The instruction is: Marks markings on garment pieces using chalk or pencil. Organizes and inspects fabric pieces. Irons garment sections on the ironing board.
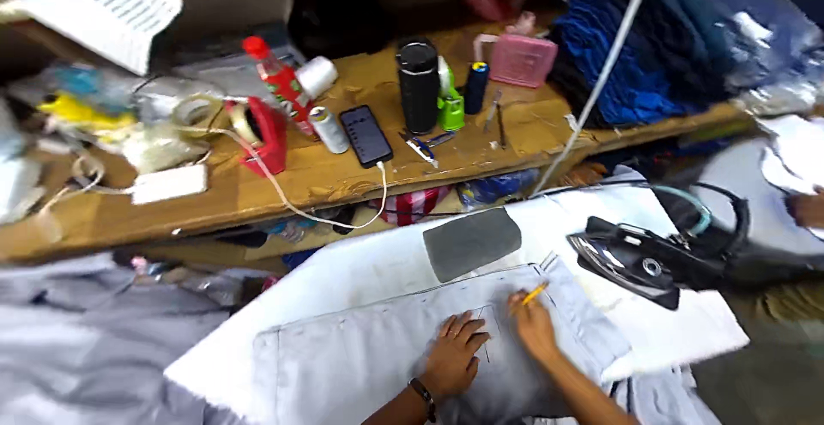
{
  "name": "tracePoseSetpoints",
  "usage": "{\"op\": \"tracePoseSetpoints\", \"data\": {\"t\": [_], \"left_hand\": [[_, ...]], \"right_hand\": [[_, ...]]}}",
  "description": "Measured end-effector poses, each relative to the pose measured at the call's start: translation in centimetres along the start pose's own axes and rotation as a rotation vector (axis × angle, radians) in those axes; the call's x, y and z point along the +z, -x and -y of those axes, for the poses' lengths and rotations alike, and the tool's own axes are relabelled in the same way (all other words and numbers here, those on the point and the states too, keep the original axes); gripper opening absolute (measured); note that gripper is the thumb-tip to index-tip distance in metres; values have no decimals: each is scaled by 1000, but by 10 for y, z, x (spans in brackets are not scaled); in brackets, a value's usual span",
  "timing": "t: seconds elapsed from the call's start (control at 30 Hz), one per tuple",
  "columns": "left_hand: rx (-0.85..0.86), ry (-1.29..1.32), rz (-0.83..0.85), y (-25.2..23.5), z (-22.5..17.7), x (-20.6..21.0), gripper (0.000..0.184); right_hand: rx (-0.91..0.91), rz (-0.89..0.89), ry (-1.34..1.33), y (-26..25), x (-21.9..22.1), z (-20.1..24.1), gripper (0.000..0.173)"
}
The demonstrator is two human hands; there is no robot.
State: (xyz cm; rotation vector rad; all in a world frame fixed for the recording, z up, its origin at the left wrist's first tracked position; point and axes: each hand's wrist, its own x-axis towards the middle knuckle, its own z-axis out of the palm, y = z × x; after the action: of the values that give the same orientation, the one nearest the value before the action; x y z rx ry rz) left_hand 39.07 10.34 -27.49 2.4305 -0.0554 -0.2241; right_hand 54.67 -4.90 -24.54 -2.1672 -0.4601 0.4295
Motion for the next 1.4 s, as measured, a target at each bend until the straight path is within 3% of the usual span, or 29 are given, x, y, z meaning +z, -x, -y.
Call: {"op": "tracePoseSetpoints", "data": {"t": [0.13,0.23,0.33,0.4,0.47,0.6,0.67,0.73,0.87,0.97,1.1,1.23,1.4], "left_hand": [[-335,72,-264,4,-47,22,46],[-562,237,-200,-3,-70,20,58],[-698,444,-208,-10,-79,15,63],[-761,588,-192,-14,-79,14,64],[-817,717,-180,-18,-75,14,64],[-826,879,-159,-30,-75,9,55],[-678,763,-76,-32,-81,8,56],[-523,572,35,-31,-89,9,69],[-355,239,243,-28,-100,21,85],[-274,78,378,-20,-103,21,89],[-195,62,495,-6,-97,17,94],[-143,139,511,30,-89,11,85],[-126,301,290,105,-59,-11,67]], "right_hand": [[56,-59,207,-157,-72,63,44],[181,-118,291,-253,-89,102,45],[220,-108,413,-305,-93,131,55],[223,-84,505,-322,-97,137,67],[152,-109,586,-326,-102,138,69],[-137,-190,460,-272,-117,137,58],[-233,-124,354,-219,-119,113,52],[-260,-45,283,-157,-119,72,47],[-51,-36,325,-27,-116,-20,39],[188,-167,381,35,-104,-65,47],[418,-212,421,59,-89,-75,68],[570,-243,408,50,-79,-74,87],[706,-325,266,49,-90,-41,89]]}}
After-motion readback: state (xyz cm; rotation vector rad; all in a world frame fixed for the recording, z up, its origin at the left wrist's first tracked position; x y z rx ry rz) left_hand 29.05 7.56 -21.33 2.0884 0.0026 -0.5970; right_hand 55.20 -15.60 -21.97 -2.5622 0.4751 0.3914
